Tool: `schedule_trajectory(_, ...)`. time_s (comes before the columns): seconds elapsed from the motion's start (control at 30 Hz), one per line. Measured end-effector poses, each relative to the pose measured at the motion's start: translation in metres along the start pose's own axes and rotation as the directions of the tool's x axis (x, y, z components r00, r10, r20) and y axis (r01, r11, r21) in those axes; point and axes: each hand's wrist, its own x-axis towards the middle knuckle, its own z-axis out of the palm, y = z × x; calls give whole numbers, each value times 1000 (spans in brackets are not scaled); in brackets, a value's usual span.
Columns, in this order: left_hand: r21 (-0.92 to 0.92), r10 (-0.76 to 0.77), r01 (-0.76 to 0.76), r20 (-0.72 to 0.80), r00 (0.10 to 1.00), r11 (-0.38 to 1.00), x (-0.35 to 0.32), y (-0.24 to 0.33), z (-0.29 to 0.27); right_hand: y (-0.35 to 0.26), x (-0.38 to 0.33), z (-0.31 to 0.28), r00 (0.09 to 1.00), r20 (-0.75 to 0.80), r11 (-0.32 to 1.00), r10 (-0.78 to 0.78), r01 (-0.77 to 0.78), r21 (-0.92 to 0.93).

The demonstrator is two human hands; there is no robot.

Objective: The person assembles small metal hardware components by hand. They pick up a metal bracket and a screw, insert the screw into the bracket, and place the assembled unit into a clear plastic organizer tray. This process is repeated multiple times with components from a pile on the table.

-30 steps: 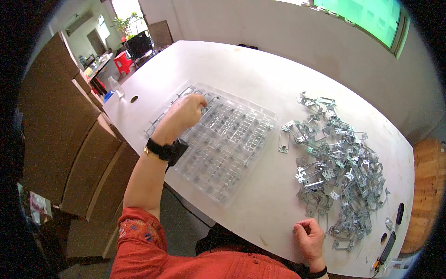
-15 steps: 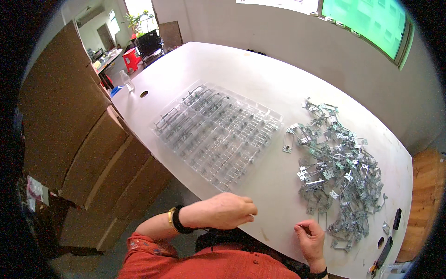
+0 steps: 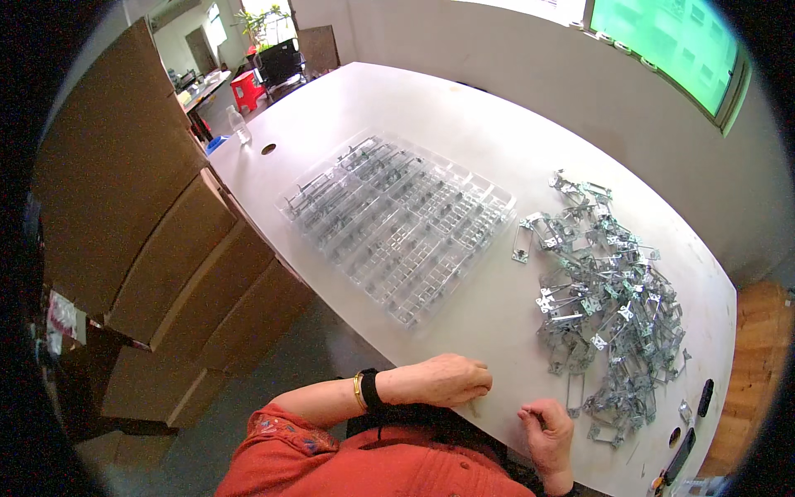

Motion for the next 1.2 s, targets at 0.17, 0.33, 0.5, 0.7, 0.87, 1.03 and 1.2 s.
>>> schedule_trajectory(0.17,-77,10,-20,-130,991,997,-3,-14,20,7,-4,0,997,-10,996,80,-79,38)
schedule_trajectory(0.33,-110,18,-40,-194,981,993,-1,-20,26,3,-2,-2,998,8,998,54,-54,-15)
schedule_trajectory(0.5,-139,8,-36,-200,980,990,3,-22,24,-2,-2,-1,999,5,999,49,-49,1)
schedule_trajectory(0.7,-140,0,-26,-186,983,990,6,-26,23,-11,-6,-6,998,27,998,54,-53,-25)
schedule_trajectory(0.87,-165,-35,0,-212,977,986,7,-23,24,0,-21,-14,995,0,995,100,-100,-9)
schedule_trajectory(1.03,-164,-26,-13,-231,973,986,6,-23,23,4,-30,-19,998,-48,998,49,-50,-25)
schedule_trajectory(1.2,-148,-28,-10,-252,967,989,6,-22,23,6,-37,-21,988,-150,1000,-26,23,-21)
